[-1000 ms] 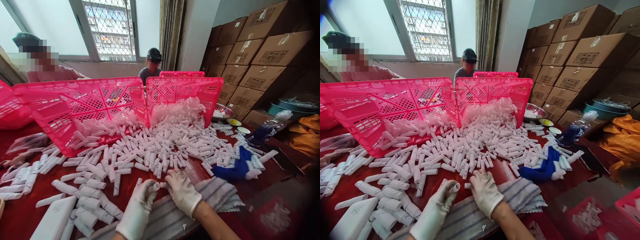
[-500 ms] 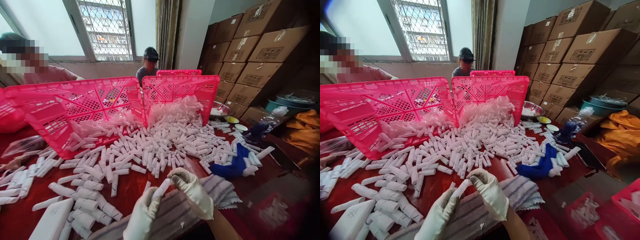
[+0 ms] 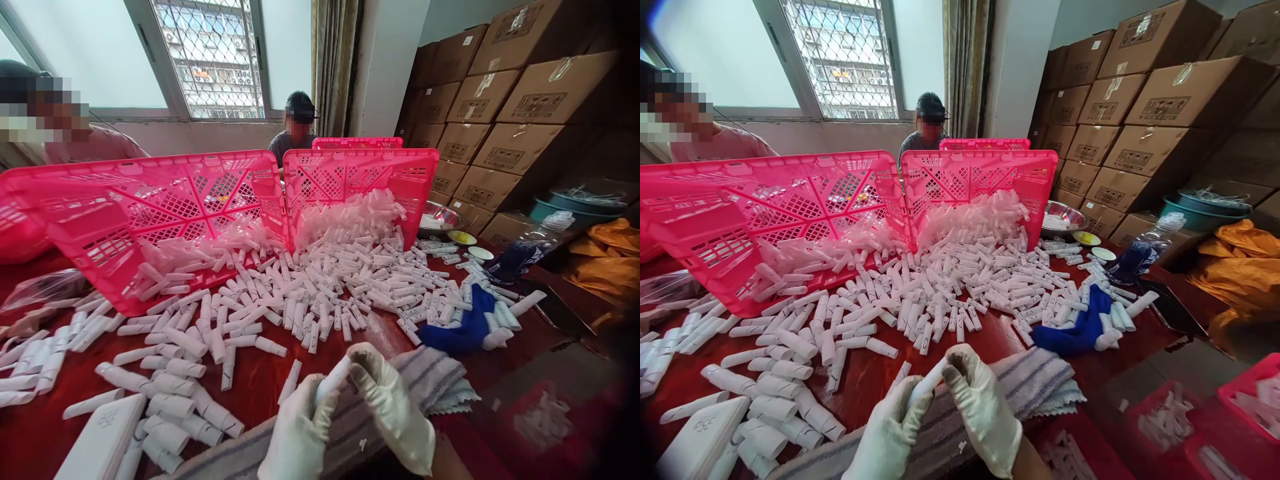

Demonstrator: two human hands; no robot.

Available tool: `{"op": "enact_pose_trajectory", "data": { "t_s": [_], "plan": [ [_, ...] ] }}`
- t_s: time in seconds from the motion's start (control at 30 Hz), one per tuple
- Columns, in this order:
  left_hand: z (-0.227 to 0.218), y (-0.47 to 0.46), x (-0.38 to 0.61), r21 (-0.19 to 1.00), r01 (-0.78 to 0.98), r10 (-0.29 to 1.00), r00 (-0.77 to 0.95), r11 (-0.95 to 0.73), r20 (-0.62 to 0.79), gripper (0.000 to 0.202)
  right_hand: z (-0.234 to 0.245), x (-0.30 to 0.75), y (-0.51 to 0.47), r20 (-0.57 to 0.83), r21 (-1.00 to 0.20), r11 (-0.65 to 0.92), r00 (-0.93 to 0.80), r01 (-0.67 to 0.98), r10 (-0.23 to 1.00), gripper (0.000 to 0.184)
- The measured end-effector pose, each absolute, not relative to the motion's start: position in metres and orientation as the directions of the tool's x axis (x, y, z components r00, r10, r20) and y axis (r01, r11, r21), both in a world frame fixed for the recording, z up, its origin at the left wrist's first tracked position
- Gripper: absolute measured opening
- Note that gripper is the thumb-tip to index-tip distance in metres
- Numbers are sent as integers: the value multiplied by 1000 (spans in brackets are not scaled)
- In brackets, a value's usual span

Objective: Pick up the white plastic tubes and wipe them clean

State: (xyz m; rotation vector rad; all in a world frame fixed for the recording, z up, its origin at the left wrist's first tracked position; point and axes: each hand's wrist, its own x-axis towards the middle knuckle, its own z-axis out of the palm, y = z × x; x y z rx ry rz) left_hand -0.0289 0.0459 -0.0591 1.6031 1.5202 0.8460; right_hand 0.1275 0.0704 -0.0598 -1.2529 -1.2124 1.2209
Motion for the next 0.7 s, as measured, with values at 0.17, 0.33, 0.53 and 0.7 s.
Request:
{"op": "enact_pose_trajectory", "data": {
  "t_s": [0.17,0.33,0.53,0.7],
  "plan": [
    [-64,42,-24,844,537,999,-17,-19,34,34,-51,125,70,-64,-998,-64,-1,11,998,33],
    [-62,42,-11,865,499,998,25,-56,51,33,-42,109,62,-46,-999,-46,-44,6,998,31],
    [-62,51,-58,778,565,935,346,-276,81,27,-48,181,39,-164,-915,-152,-1,373,986,26],
    [-72,85,-126,311,925,965,158,-220,211,39,-50,255,40,-221,-604,-258,152,754,963,18]
  ]
}}
